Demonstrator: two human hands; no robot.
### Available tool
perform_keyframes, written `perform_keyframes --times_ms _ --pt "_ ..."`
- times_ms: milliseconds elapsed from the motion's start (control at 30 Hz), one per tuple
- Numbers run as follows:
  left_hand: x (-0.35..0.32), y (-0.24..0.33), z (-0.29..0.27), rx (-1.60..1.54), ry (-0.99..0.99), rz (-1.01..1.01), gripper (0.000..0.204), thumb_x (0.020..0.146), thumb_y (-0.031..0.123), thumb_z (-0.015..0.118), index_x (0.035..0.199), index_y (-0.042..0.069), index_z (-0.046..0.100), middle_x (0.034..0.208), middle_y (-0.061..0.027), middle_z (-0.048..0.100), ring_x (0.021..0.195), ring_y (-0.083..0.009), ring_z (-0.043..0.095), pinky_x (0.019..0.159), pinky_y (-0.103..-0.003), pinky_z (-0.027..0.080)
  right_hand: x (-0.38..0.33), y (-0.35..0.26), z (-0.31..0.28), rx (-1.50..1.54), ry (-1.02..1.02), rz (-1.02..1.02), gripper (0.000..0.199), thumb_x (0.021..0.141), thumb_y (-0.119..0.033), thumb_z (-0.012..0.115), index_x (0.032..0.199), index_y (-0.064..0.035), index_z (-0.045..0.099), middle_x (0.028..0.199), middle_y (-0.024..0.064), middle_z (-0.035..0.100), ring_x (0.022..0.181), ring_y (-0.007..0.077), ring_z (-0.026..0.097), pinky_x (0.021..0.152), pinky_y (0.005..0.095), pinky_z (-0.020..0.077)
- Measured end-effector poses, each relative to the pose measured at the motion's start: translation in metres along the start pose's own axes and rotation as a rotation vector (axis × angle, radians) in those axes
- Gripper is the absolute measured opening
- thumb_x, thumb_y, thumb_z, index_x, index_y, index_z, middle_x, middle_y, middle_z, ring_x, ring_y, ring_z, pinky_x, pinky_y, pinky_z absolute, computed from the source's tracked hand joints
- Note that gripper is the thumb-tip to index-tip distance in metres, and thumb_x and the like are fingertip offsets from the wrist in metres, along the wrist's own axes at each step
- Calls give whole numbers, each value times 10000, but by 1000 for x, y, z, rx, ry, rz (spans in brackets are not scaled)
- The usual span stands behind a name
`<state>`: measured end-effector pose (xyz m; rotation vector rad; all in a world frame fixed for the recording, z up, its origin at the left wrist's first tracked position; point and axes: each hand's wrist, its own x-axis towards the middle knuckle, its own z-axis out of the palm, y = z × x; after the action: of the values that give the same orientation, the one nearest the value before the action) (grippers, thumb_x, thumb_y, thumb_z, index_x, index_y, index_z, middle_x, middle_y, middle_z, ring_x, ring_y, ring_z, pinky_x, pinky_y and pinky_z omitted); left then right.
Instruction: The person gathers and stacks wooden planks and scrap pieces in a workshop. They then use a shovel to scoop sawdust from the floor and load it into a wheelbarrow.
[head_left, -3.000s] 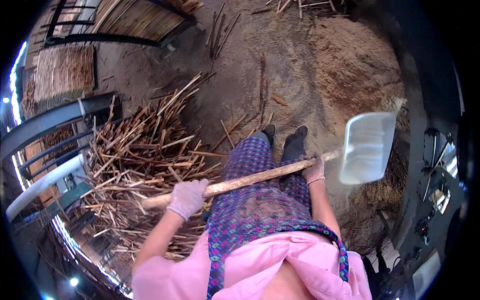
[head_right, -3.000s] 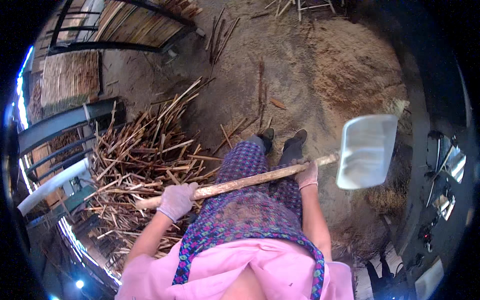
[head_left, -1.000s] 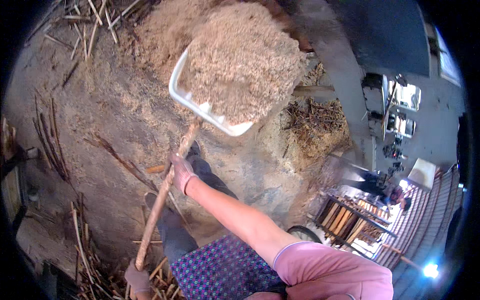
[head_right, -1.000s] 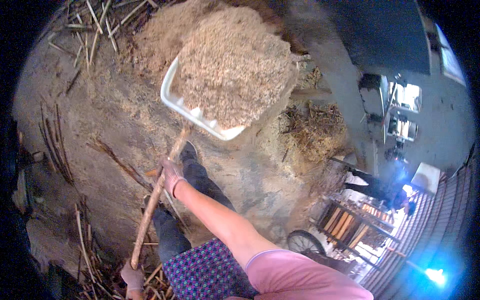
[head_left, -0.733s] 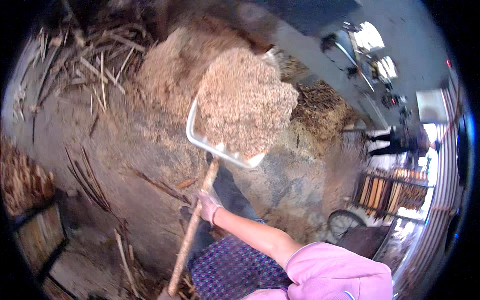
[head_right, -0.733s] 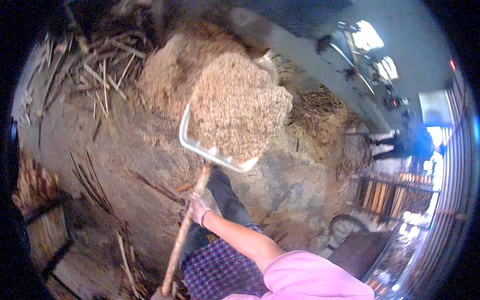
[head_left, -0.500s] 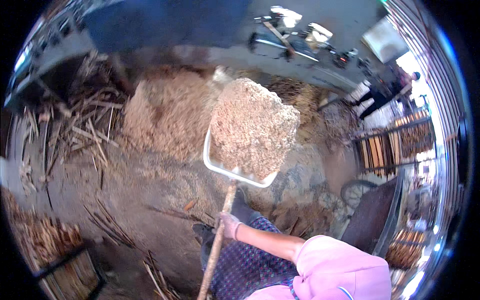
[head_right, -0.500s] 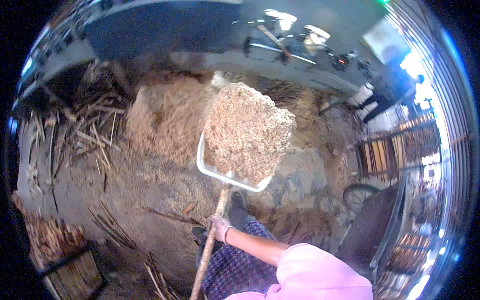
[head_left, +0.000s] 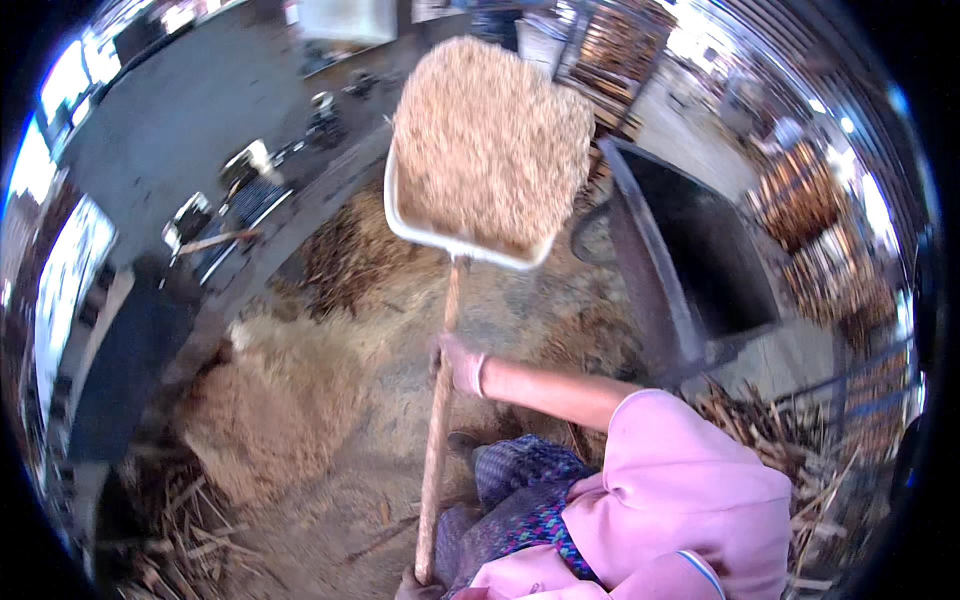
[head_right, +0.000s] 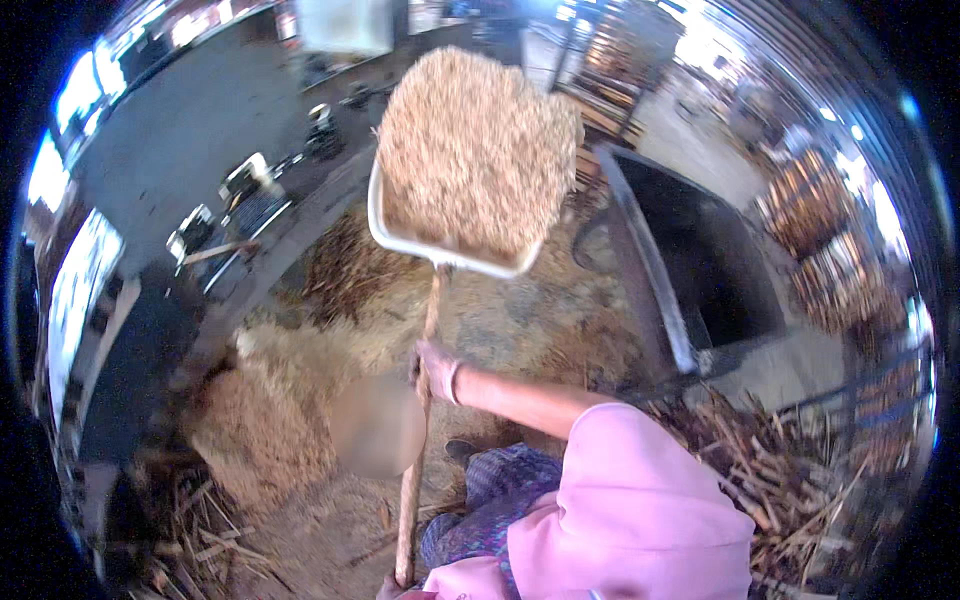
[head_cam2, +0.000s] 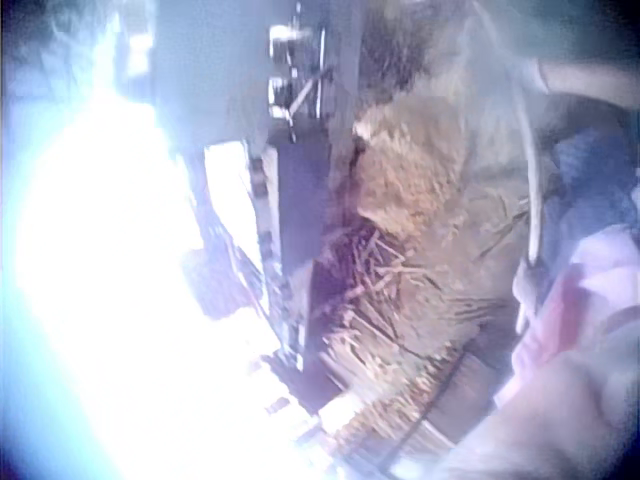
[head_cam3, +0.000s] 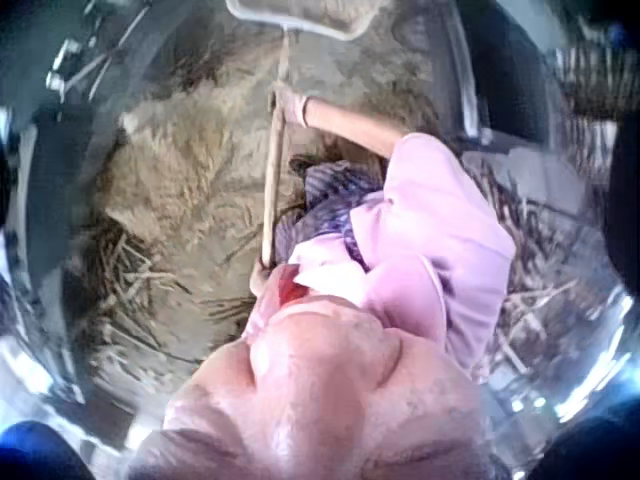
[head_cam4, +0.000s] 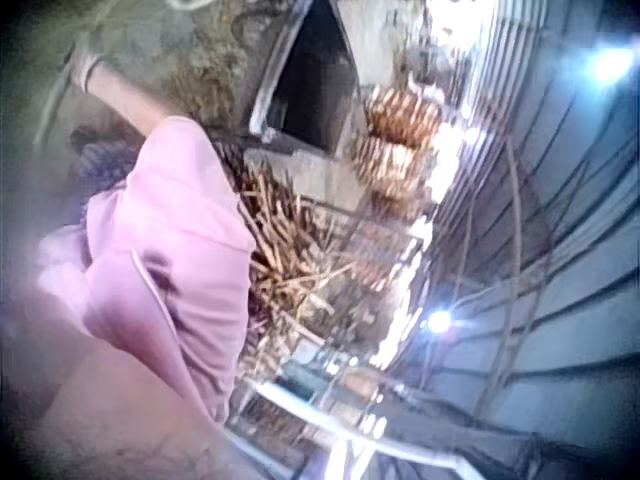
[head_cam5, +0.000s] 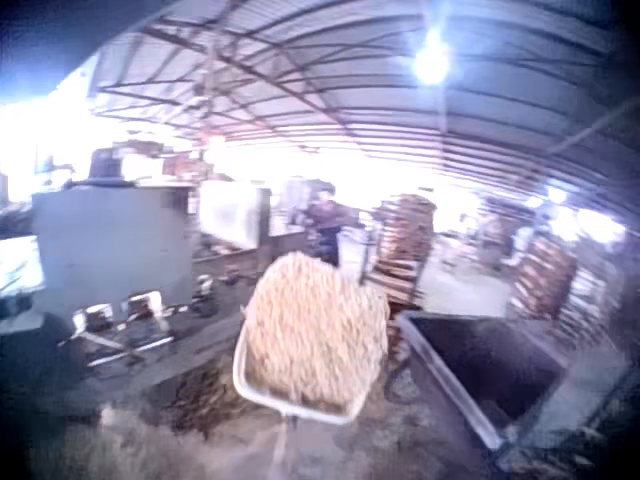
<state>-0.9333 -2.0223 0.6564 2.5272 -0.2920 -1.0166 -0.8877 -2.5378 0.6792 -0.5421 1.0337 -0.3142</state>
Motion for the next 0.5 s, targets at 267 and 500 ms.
perform_keyframes --times_ms 267,500 --pt "49 295 -79 321 496 784 387 802 202 718 1180 122 697 715 -99 676 669 -336 681 589 -474 519 -125 -259 -50 361 -24 -407 291 982 -85 553 1219 14 416 1006 142 510 807 218 592 725 333 561" --pt "62 391 -64 649 387 1028 470 947 214 550 1408 136 508 1090 -79 641 989 -266 652 813 -442 505 -123 -278 -158 261 206 -686 180 1024 -287 562 906 -153 537 765 15 577 664 219 575 623 371 525"
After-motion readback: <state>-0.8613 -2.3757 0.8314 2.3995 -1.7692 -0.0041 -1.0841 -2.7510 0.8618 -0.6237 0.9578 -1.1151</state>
